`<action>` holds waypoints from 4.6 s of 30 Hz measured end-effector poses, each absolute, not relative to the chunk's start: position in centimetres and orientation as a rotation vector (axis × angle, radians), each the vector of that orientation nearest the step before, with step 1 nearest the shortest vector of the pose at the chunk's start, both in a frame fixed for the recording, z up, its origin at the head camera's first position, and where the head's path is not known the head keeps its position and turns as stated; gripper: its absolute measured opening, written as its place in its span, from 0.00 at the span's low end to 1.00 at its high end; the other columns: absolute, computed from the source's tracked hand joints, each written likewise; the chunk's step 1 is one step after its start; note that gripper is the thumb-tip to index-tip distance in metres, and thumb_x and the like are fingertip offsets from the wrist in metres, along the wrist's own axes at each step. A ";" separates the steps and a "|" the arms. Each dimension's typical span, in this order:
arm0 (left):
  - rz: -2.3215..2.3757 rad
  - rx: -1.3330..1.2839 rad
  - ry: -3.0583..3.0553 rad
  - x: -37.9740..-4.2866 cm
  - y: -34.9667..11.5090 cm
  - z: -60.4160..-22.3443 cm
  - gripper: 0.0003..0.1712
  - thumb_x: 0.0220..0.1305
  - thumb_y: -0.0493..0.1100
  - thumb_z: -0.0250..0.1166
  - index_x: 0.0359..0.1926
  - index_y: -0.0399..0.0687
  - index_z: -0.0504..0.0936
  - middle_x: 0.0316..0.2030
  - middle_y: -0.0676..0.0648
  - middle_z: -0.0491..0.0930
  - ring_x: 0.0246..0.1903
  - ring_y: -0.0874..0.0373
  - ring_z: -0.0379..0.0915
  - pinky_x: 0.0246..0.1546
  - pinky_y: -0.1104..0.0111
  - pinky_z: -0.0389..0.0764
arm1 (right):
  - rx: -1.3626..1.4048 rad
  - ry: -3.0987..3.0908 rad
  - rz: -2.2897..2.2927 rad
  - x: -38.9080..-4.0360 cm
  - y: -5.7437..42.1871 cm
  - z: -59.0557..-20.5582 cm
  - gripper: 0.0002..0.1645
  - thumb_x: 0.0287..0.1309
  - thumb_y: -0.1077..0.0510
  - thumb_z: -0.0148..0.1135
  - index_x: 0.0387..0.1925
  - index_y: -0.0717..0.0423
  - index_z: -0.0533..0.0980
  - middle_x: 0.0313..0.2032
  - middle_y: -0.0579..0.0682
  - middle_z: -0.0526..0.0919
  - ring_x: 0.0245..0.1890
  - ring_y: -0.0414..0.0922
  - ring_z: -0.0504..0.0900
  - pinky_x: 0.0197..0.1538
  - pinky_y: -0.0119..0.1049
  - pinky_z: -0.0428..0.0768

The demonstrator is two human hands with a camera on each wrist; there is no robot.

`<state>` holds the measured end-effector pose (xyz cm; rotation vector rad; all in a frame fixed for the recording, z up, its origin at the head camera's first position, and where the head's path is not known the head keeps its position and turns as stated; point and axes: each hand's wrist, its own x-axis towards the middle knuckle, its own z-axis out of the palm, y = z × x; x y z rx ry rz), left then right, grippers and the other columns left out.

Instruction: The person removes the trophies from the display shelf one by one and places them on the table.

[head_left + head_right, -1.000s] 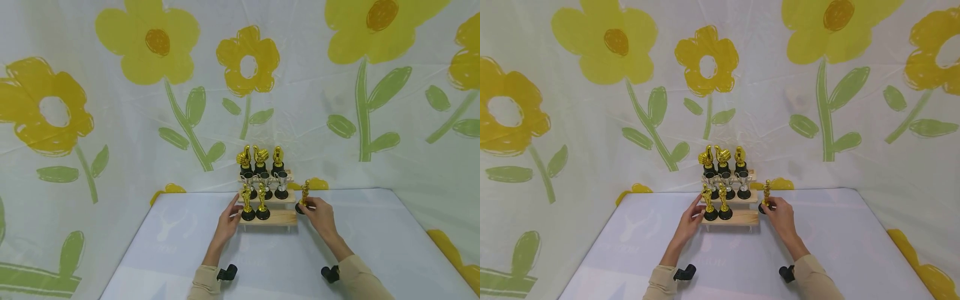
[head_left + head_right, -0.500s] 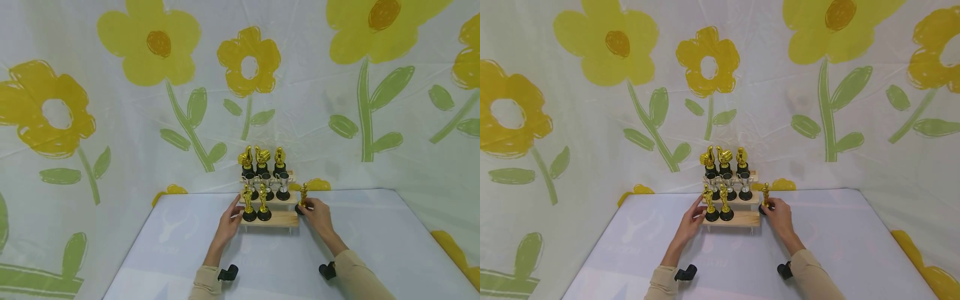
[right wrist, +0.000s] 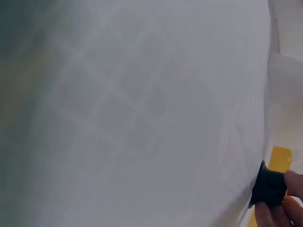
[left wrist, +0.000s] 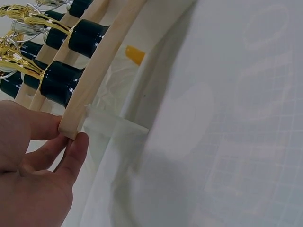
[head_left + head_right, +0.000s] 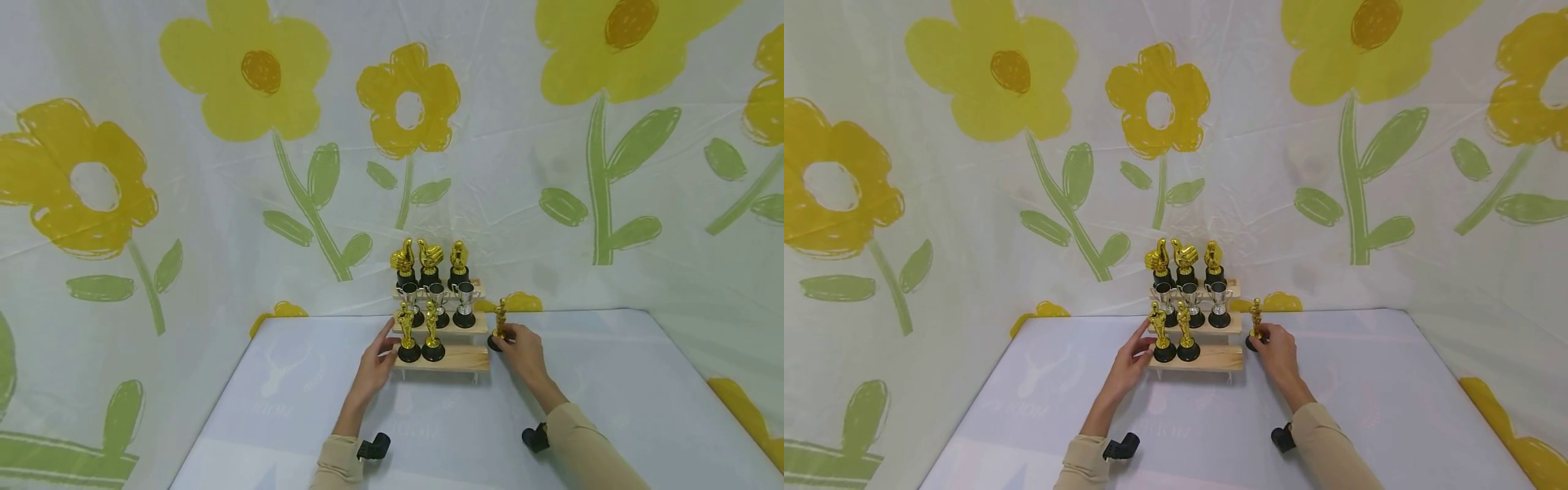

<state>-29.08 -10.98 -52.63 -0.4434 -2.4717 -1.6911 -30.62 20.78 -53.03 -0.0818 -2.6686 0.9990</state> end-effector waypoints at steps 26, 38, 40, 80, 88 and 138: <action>-1.699 -0.455 -2.479 -29.3 -11.3 -53.1 0.39 0.68 0.29 0.55 0.75 0.59 0.58 0.54 0.37 0.80 0.55 0.42 0.77 0.55 0.53 0.79 | -0.159 -2.780 1.006 -30.8 21.0 -53.0 0.24 0.59 0.57 0.68 0.52 0.70 0.78 0.47 0.66 0.84 0.48 0.60 0.84 0.52 0.52 0.81; -1.707 -0.462 -2.476 -28.4 -10.8 -52.5 0.39 0.67 0.26 0.53 0.75 0.52 0.57 0.53 0.31 0.79 0.55 0.35 0.75 0.57 0.47 0.77 | -0.093 -2.769 0.960 -30.0 21.5 -53.3 0.24 0.59 0.56 0.68 0.51 0.69 0.77 0.46 0.66 0.85 0.47 0.60 0.84 0.52 0.54 0.80; -1.718 -0.474 -2.476 -27.8 -10.7 -51.6 0.38 0.67 0.25 0.53 0.75 0.48 0.57 0.53 0.29 0.78 0.55 0.33 0.75 0.57 0.45 0.76 | -0.081 -2.772 0.962 -29.8 21.5 -53.2 0.24 0.59 0.56 0.67 0.51 0.70 0.77 0.45 0.66 0.85 0.47 0.60 0.84 0.52 0.55 0.80; -1.720 -0.466 -2.451 -29.6 -11.3 -53.3 0.39 0.68 0.28 0.54 0.76 0.56 0.56 0.54 0.32 0.79 0.56 0.34 0.75 0.57 0.44 0.75 | 0.123 -2.688 1.035 -26.5 19.0 -49.0 0.16 0.58 0.54 0.68 0.43 0.60 0.82 0.38 0.55 0.88 0.37 0.49 0.86 0.37 0.40 0.84; -1.685 -0.442 -2.499 -29.4 -11.4 -52.7 0.40 0.68 0.30 0.55 0.75 0.63 0.57 0.54 0.37 0.81 0.57 0.41 0.76 0.57 0.50 0.78 | 0.121 -2.711 1.008 -26.1 18.1 -48.3 0.08 0.58 0.55 0.68 0.36 0.56 0.84 0.33 0.50 0.88 0.34 0.44 0.85 0.38 0.39 0.83; -1.716 -0.470 -2.477 -29.4 -11.6 -53.1 0.39 0.67 0.29 0.56 0.74 0.61 0.59 0.53 0.37 0.81 0.55 0.40 0.77 0.56 0.49 0.78 | 0.212 -2.531 0.933 -26.4 9.1 -49.2 0.22 0.48 0.48 0.76 0.44 0.52 0.84 0.36 0.50 0.90 0.30 0.44 0.86 0.33 0.39 0.80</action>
